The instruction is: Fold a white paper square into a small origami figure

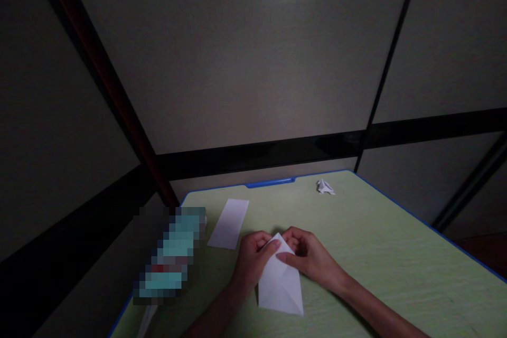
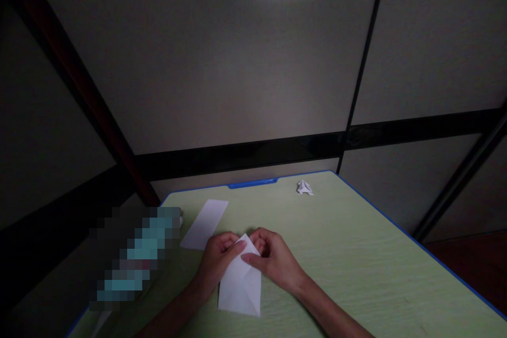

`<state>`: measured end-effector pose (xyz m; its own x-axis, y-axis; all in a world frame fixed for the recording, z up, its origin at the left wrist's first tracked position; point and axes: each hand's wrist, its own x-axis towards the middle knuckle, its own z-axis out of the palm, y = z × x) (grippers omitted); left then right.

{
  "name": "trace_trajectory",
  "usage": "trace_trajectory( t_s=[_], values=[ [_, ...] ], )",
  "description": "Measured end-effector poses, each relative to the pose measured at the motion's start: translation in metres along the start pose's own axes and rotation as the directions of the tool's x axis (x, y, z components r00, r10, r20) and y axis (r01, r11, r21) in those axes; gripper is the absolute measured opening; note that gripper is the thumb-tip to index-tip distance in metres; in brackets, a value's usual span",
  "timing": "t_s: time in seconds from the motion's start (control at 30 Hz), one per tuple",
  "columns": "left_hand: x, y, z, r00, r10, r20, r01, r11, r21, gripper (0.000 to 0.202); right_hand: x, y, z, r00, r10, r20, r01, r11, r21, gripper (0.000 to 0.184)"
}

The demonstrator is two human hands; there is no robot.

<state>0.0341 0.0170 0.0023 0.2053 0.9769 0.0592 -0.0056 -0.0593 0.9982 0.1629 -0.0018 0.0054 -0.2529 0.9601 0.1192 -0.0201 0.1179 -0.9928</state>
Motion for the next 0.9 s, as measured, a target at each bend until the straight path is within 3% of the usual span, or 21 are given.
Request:
trace_trajectory(
  t_s=[0.2, 0.6, 0.73, 0.9],
  values=[
    [0.0009, -0.0006, -0.0009, 1.000, 0.001, -0.019, -0.001, 1.000, 0.012, 0.021, -0.0020, -0.0003, -0.0014, 0.992, -0.112, -0.060, 0.104, 0.986, -0.127, 0.026],
    [-0.0017, 0.0054, -0.0011, 0.999, -0.029, 0.039, 0.031, 0.998, -0.046, 0.013, -0.0011, -0.0025, -0.0084, 0.994, -0.099, -0.035, 0.092, 0.982, -0.166, 0.025],
    [-0.0013, 0.0038, -0.0013, 0.998, -0.039, 0.043, 0.041, 0.998, -0.052, 0.015, -0.0009, -0.0031, -0.0079, 0.997, -0.060, -0.047, 0.055, 0.993, -0.108, 0.025],
    [0.0000, 0.0025, -0.0019, 0.999, -0.054, -0.005, 0.054, 0.998, -0.033, 0.016, 0.0023, -0.0022, -0.0051, 1.000, 0.013, -0.028, -0.010, 0.996, 0.086, 0.024]
  ],
)
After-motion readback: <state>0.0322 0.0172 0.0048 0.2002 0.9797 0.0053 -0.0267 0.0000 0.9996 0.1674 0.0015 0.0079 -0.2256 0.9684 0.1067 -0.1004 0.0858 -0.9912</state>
